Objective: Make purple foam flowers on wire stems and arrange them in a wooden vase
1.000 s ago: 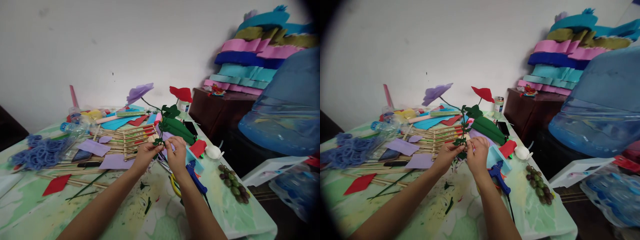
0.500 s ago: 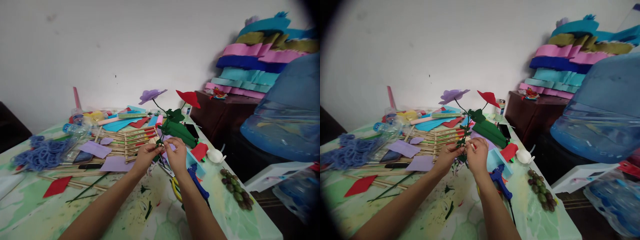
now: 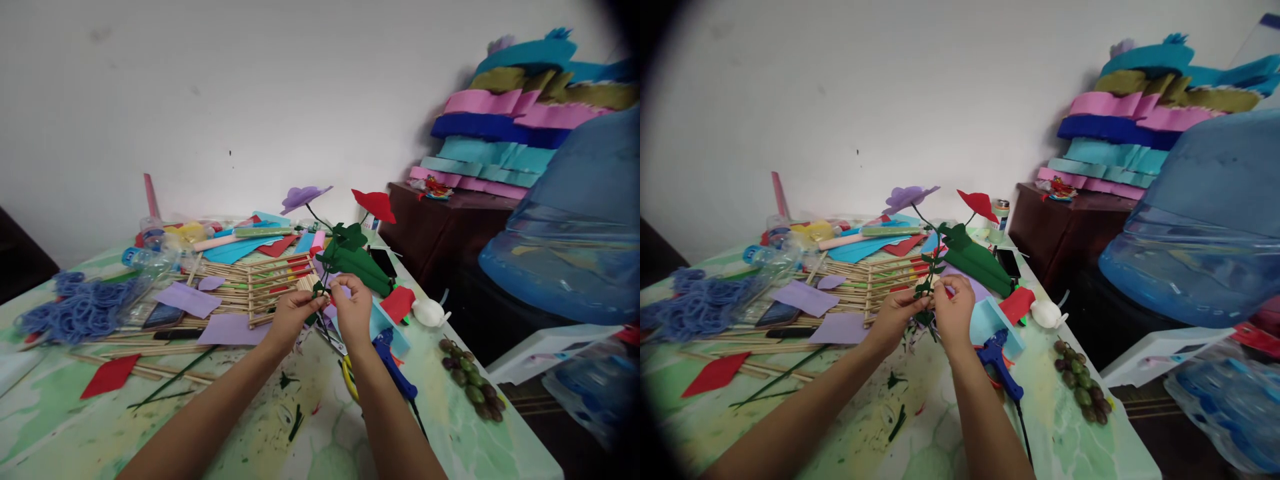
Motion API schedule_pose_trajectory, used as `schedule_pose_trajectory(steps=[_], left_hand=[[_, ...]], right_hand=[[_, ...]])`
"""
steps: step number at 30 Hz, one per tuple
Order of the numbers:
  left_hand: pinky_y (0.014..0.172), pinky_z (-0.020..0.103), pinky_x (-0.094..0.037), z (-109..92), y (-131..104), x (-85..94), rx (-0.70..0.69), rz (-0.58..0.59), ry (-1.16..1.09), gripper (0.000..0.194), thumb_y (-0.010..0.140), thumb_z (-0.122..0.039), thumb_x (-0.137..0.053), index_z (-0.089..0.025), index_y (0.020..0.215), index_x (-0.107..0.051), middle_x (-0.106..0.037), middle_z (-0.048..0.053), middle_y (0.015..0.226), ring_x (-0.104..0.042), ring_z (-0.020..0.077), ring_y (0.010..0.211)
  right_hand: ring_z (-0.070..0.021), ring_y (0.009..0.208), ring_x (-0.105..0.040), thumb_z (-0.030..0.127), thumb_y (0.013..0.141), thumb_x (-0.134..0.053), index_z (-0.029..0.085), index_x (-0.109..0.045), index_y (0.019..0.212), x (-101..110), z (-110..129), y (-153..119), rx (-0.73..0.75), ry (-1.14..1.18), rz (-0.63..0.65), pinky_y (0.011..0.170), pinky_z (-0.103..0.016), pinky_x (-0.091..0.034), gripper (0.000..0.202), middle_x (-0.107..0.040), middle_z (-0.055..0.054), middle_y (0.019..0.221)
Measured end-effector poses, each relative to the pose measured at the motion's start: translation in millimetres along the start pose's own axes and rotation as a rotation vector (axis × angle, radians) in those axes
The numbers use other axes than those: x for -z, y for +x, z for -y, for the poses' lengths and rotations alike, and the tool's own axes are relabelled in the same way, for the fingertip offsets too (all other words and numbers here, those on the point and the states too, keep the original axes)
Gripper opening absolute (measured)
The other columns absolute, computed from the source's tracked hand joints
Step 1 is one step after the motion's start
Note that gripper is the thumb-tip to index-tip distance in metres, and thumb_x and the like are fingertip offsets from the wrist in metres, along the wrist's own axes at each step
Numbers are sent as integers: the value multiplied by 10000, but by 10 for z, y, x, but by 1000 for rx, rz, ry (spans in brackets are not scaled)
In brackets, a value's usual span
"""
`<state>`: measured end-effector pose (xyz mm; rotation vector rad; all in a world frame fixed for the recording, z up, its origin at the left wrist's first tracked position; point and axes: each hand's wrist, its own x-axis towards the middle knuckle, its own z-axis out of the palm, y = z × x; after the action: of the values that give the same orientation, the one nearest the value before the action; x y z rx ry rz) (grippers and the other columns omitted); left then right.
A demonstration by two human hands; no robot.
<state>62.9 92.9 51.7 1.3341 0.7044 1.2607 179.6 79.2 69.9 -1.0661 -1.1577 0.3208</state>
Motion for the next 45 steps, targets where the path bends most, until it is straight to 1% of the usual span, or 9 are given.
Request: schedule_pose_trajectory(steps=[5, 11, 18, 21, 24, 30, 35, 40, 45], left_hand=[[699, 260, -432, -9, -5, -20, 30, -34, -19, 158, 676, -286, -715, -142, 619, -690, -663, 29, 676, -575, 145, 688], [704, 269, -445, -41, -13, -27, 34, -61, 6, 159, 664, -292, -720, -145, 605, -701, -681, 37, 683, -600, 159, 697], [751, 299, -463, -18, -11, 6, -7, -64, 75, 167, 680, -313, -715, -159, 735, -745, -705, 45, 745, -627, 192, 763], [756, 307, -461, -25, -20, -4, -9, -54, 65, 172, 684, -321, -714, -154, 712, -737, -692, 43, 731, -622, 195, 764], [764, 310, -459, -50, -41, -15, 13, -46, 17, 164, 685, -317, -715, -154, 699, -728, -680, 39, 716, -618, 192, 759], [755, 280, -441, -132, -96, -52, 21, -8, -116, 160, 669, -285, -732, -142, 610, -695, -664, 42, 728, -589, 164, 753], [726, 263, -426, -200, -111, -86, 56, 7, -262, 175, 636, -282, -757, -128, 583, -692, -650, 46, 696, -564, 143, 713], [763, 269, -418, -226, -112, -85, 64, 44, -327, 183, 633, -281, -764, -120, 579, -695, -657, 53, 702, -564, 145, 739], [729, 247, -423, -223, -102, -67, 74, 7, -325, 158, 620, -261, -774, -125, 586, -700, -657, 46, 703, -565, 130, 718]], right_hand=[[-145, 670, -491, 307, 748, -548, 161, -569, 683, 55, -39, 37, -159, 208, -71, 670, -272, -401, 162, -535, 2, 674], [-148, 717, -487, 325, 801, -485, 166, -538, 727, 150, -81, 61, -82, 149, -159, 695, -274, -403, 184, -525, -6, 724], [-144, 694, -464, 286, 844, -418, 200, -435, 614, 562, -58, 264, -25, 212, -483, 710, -301, -412, 246, -452, 3, 671], [-143, 690, -488, 323, 790, -559, 168, -538, 650, 562, -64, 279, -59, 200, -355, 703, -303, -422, 210, -521, -7, 684], [-161, 728, -536, 317, 682, -684, 150, -643, 804, 391, -106, 268, -114, 182, -100, 711, -313, -447, 211, -606, -27, 751], [-177, 791, -602, 342, 707, -624, 190, -673, 886, 21, -118, 366, -256, 448, 463, 689, -314, -486, 241, -674, -42, 871], [-152, 740, -599, 360, 741, -585, 166, -656, 897, -59, -9, 435, -377, 675, 786, 580, -278, -433, 259, -659, -37, 825], [-153, 642, -542, 388, 611, -738, 176, -627, 770, -168, 54, 419, -441, 781, 732, 556, -269, -463, 288, -591, -12, 685], [-119, 533, -478, 303, 649, -725, 178, -566, 659, -129, -22, 482, -416, 732, 521, 491, -241, -431, 202, -515, 15, 594]])
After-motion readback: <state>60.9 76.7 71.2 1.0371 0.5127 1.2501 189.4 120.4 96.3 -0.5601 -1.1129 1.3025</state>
